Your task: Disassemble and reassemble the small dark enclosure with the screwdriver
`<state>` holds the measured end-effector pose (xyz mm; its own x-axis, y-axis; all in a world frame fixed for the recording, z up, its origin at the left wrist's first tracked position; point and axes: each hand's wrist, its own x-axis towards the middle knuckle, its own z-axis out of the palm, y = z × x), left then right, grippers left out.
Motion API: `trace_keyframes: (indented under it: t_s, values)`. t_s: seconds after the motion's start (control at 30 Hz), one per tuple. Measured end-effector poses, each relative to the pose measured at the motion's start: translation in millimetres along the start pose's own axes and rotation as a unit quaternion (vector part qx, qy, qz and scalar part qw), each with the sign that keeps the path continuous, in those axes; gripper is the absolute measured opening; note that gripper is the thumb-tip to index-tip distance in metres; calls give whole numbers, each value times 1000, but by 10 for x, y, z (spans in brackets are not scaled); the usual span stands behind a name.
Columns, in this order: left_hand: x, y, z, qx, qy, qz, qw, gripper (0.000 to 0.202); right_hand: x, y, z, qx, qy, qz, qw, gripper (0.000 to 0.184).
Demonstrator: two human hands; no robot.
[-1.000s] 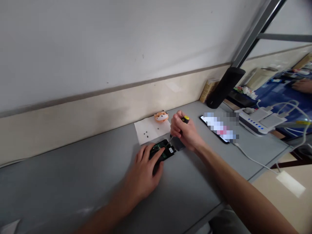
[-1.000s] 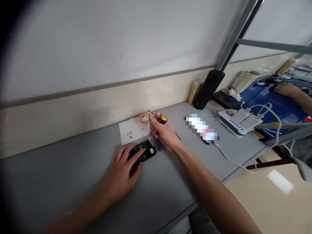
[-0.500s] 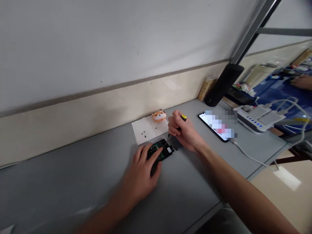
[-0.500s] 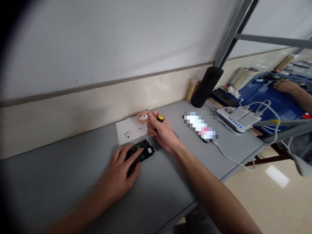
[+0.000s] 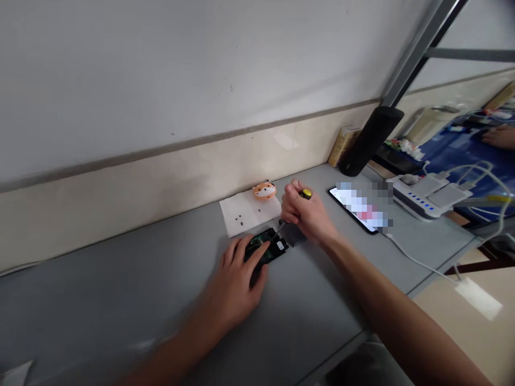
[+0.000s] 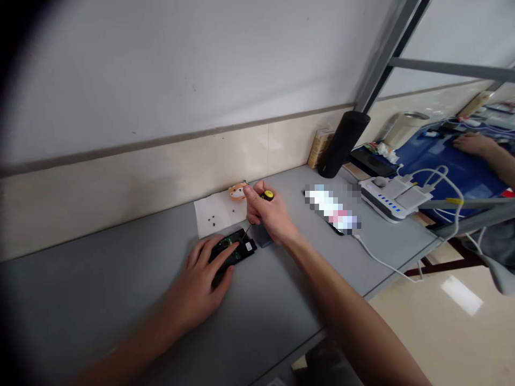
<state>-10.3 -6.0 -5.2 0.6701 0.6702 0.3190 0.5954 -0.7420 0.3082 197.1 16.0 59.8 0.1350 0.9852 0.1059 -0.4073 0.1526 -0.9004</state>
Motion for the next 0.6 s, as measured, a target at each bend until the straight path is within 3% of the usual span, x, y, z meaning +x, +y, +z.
trace_keyframes:
  t_s: [0.23, 0.33, 0.47, 0.6]
  values:
    - [-2, -12, 12, 0, 11, 2, 1000, 43, 4, -23, -49, 49, -48, 25, 997, 42]
    - [-4, -13, 13, -4, 14, 3, 1000, 43, 4, 8, -62, 34, -46, 11, 998, 54]
    - [-3, -15, 9, -2, 12, 5, 1000, 43, 17, 73, -72, -104, 17, -72, 992, 60]
    - [1, -8, -8, 3, 11, 4, 1000, 42, 10, 41, -136, -287, 61, -139, 946, 57]
